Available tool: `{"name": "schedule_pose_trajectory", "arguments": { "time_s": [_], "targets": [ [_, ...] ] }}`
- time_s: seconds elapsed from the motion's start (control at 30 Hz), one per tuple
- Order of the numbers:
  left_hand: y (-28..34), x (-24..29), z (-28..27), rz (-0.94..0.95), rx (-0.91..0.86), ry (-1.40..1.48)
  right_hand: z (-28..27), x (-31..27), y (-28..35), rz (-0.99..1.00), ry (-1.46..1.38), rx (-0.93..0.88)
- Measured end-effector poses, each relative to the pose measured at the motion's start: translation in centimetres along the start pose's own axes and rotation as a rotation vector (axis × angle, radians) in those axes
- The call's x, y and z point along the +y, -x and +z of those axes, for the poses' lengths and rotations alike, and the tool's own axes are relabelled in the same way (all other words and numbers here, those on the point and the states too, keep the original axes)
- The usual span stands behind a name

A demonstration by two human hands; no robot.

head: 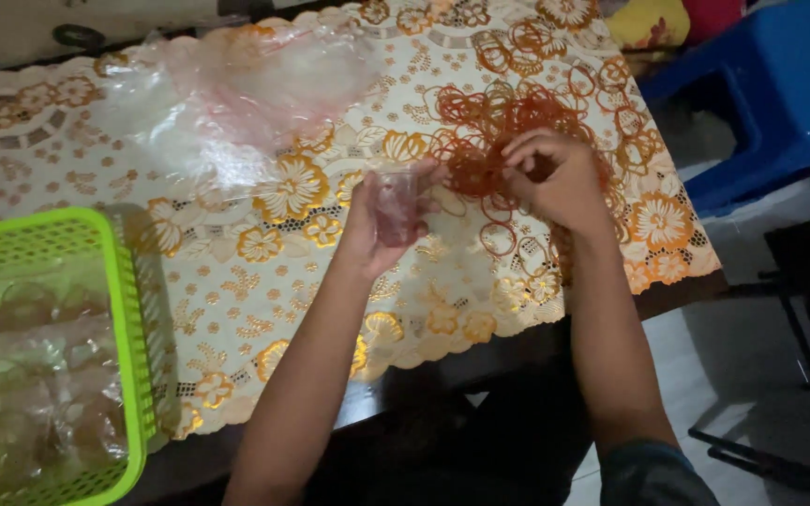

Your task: The person is portioning out rubber bands from a large pile and packing them into small, individual plastic bags.

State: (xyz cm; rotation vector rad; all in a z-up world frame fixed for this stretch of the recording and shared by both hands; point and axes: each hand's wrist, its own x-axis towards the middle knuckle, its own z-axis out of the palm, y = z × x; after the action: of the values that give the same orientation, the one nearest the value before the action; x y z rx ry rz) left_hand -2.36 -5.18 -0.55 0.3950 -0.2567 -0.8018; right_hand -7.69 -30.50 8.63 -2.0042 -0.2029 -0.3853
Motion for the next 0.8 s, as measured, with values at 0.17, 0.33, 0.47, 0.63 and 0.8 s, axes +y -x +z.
{"name": "schedule_pose_trajectory", "arguments": {
  "time_s": [0.17, 0.33, 0.47, 0.63, 0.8],
  "targets": [
    [-0.1, 0.2, -1.1, -0.007, 0.007, -0.063, 1.7, 0.2, 1.1, 0.170, -0.070, 0.024],
    [0.1, 0.9, -0.9, -0.006, 0.081, -0.175, 2.5, -0.4, 1.2, 0.228, -0.001, 0.039],
    [-0.3, 0.6, -1.7, -0.013, 0.096, -0.179, 3.3, 0.4, 0.8, 0.148, 0.017, 0.040],
    [-0.5, 0.6, -1.4, -0.019, 0.099, -0.180, 3.7, -0.6, 0.9, 0.206, -0.055, 0.029],
    [-0.7, 0.4, -0.8, -0.051, 0.120, -0.210, 4.4, -3.2, 0.6, 0.368, -0.223, 0.039]
  ]
}}
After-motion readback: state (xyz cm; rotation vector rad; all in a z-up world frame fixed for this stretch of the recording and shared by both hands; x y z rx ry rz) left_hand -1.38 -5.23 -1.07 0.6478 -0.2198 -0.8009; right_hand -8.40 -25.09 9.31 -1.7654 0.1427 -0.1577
